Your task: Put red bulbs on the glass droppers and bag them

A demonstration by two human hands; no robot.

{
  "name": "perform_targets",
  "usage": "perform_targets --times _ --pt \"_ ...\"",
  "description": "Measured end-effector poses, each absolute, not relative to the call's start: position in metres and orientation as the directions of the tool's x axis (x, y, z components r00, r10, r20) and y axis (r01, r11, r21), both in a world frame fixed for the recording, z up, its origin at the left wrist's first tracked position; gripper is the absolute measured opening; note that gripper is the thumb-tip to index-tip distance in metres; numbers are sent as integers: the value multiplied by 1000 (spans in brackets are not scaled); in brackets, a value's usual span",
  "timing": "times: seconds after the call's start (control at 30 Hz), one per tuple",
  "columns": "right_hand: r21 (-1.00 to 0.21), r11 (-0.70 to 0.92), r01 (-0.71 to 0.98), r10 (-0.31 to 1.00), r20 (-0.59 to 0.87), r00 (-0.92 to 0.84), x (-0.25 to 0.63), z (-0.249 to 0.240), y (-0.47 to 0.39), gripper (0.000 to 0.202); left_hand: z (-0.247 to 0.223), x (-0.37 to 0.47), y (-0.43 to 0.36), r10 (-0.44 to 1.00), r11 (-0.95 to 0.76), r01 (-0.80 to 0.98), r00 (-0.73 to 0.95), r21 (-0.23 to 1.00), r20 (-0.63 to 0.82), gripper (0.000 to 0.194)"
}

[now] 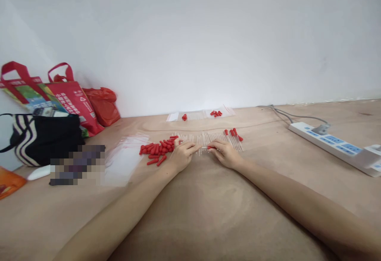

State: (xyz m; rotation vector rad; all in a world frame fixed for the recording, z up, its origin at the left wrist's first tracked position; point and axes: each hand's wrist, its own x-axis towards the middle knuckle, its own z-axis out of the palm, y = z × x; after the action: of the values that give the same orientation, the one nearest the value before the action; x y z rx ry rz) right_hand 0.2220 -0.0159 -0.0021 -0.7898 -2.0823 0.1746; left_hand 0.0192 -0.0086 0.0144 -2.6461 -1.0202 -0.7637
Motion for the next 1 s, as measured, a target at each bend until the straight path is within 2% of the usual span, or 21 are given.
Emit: perform_targets --times 0.2,0.43,1.0 --pt "-356 803 479 567 703 -429 222 -5 -16 22 15 18 -9 522 -730 669 679 -142 516 42" --pt "-325 796 510 569 690 -448 221 -5 -17 23 14 18 -12 500 -726 653 717 -216 486 38" --pt "-135 797 589 551 563 -617 220 1 -20 22 9 21 -18 397 -756 603 731 -254 555 32"
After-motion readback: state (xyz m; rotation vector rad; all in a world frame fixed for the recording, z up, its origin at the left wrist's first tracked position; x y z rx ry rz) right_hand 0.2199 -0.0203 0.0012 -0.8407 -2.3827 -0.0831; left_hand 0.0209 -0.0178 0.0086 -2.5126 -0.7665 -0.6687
